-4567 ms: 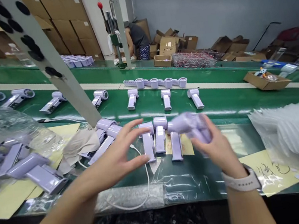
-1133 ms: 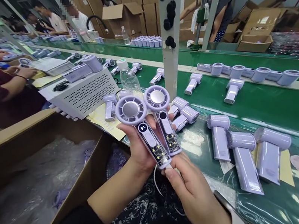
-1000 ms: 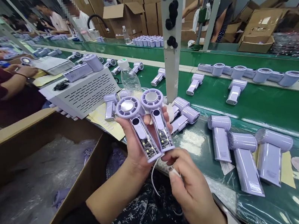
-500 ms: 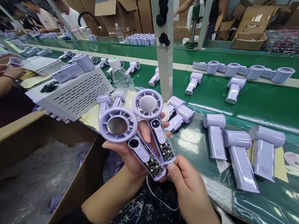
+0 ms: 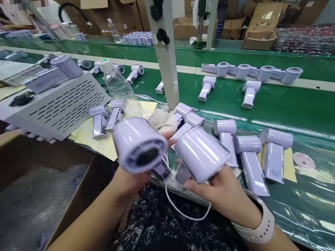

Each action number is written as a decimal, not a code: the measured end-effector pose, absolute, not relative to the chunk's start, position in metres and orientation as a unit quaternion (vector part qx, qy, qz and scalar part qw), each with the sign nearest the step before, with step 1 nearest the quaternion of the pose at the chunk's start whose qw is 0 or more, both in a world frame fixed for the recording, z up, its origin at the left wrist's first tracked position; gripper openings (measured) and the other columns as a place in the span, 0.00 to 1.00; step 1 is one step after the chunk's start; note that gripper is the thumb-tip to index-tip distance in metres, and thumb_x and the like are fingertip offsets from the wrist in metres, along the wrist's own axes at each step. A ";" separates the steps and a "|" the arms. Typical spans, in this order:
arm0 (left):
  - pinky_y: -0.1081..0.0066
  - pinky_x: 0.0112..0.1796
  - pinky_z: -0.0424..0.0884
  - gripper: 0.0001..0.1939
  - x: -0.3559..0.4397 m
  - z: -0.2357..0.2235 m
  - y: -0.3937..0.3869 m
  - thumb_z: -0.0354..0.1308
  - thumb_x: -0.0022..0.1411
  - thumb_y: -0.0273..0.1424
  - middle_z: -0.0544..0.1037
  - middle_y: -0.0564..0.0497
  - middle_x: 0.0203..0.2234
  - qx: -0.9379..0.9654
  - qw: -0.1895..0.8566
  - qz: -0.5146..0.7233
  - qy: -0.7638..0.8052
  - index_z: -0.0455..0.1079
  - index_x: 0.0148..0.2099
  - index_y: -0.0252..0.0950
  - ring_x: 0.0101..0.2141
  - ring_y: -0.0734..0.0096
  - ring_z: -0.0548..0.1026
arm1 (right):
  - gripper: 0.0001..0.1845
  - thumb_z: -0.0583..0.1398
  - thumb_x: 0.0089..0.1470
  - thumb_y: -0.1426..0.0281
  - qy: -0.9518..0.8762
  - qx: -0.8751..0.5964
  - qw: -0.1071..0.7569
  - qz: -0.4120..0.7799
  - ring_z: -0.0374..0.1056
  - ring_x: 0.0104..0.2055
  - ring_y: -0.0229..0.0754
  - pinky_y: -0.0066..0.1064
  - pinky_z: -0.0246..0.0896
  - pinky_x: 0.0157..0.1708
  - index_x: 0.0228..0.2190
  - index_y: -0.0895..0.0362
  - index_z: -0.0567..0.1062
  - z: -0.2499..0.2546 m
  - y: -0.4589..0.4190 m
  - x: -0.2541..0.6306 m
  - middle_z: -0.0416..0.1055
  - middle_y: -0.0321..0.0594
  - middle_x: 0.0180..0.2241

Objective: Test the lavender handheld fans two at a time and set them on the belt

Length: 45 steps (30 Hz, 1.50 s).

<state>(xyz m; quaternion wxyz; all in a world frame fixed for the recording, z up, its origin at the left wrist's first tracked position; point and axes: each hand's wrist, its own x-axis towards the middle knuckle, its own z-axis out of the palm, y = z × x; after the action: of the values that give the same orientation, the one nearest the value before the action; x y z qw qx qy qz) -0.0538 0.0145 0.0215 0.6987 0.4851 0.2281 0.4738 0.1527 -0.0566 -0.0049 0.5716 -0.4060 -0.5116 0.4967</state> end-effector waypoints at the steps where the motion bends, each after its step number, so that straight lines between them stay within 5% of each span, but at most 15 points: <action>1: 0.62 0.46 0.79 0.28 -0.054 0.019 0.018 0.73 0.55 0.50 0.83 0.47 0.39 0.475 0.696 0.486 0.233 0.77 0.49 0.37 0.39 0.62 0.81 | 0.25 0.74 0.52 0.54 -0.478 -0.400 0.596 0.506 0.78 0.44 0.53 0.45 0.76 0.47 0.48 0.50 0.79 -0.007 -0.058 0.154 0.81 0.43 0.41; 4: 0.65 0.41 0.80 0.27 -0.049 0.015 0.021 0.68 0.59 0.54 0.79 0.49 0.37 0.446 0.722 0.482 0.217 0.74 0.47 0.37 0.36 0.66 0.79 | 0.20 0.73 0.53 0.53 -0.383 -0.381 0.642 0.544 0.76 0.37 0.45 0.37 0.76 0.39 0.43 0.49 0.80 -0.005 -0.058 0.161 0.78 0.38 0.37; 7: 0.67 0.39 0.79 0.27 -0.041 0.019 0.010 0.75 0.53 0.40 0.75 0.51 0.40 0.437 0.749 0.460 0.192 0.71 0.50 0.39 0.38 0.67 0.78 | 0.16 0.72 0.56 0.57 -0.355 -0.359 0.640 0.579 0.74 0.37 0.41 0.32 0.75 0.38 0.43 0.50 0.81 0.006 -0.061 0.167 0.78 0.39 0.41; 10: 0.70 0.35 0.77 0.26 -0.032 0.025 -0.003 0.72 0.56 0.30 0.72 0.54 0.38 0.457 0.758 0.439 0.154 0.68 0.54 0.40 0.34 0.73 0.76 | 0.14 0.73 0.57 0.63 -0.378 -0.342 0.646 0.568 0.74 0.39 0.39 0.30 0.73 0.40 0.44 0.50 0.81 0.015 -0.070 0.171 0.78 0.38 0.43; 16: 0.71 0.32 0.75 0.23 -0.023 0.026 -0.011 0.69 0.62 0.32 0.71 0.54 0.39 0.514 0.750 0.393 0.136 0.64 0.56 0.40 0.31 0.74 0.78 | 0.15 0.71 0.60 0.62 -0.387 -0.318 0.599 0.625 0.74 0.37 0.41 0.32 0.74 0.38 0.48 0.50 0.79 0.009 -0.081 0.170 0.78 0.39 0.38; 21: 0.67 0.38 0.77 0.19 -0.018 0.021 -0.011 0.68 0.63 0.33 0.73 0.53 0.38 0.539 0.743 0.365 0.158 0.62 0.50 0.39 0.34 0.71 0.79 | 0.16 0.70 0.60 0.63 -0.364 -0.323 0.613 0.622 0.73 0.46 0.43 0.34 0.73 0.47 0.49 0.49 0.77 0.001 -0.075 0.160 0.75 0.40 0.53; 32: 0.70 0.32 0.76 0.25 -0.021 0.021 -0.010 0.69 0.62 0.34 0.72 0.54 0.37 0.502 0.774 0.358 0.145 0.63 0.56 0.39 0.30 0.74 0.77 | 0.17 0.71 0.58 0.61 -0.341 -0.313 0.597 0.655 0.72 0.38 0.41 0.34 0.73 0.40 0.47 0.51 0.79 0.001 -0.075 0.166 0.76 0.40 0.43; 38: 0.71 0.32 0.76 0.18 -0.019 0.017 -0.011 0.68 0.63 0.36 0.72 0.53 0.35 0.525 0.765 0.344 0.143 0.64 0.48 0.38 0.30 0.74 0.76 | 0.17 0.72 0.57 0.62 -0.340 -0.336 0.607 0.635 0.71 0.39 0.43 0.36 0.72 0.40 0.47 0.49 0.79 -0.003 -0.075 0.169 0.76 0.40 0.44; 45: 0.71 0.29 0.75 0.25 -0.013 0.002 0.000 0.71 0.57 0.37 0.72 0.55 0.37 0.515 0.736 0.385 0.212 0.61 0.49 0.39 0.29 0.74 0.75 | 0.19 0.72 0.54 0.59 -0.317 -0.352 0.600 0.645 0.72 0.36 0.44 0.34 0.72 0.37 0.45 0.53 0.80 -0.006 -0.076 0.170 0.78 0.42 0.38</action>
<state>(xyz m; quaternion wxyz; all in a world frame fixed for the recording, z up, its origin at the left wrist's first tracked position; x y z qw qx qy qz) -0.0133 0.0001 0.0023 0.7362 0.5145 0.2122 0.3851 0.1701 -0.0760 -0.0058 0.6000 -0.3520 -0.3173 0.6446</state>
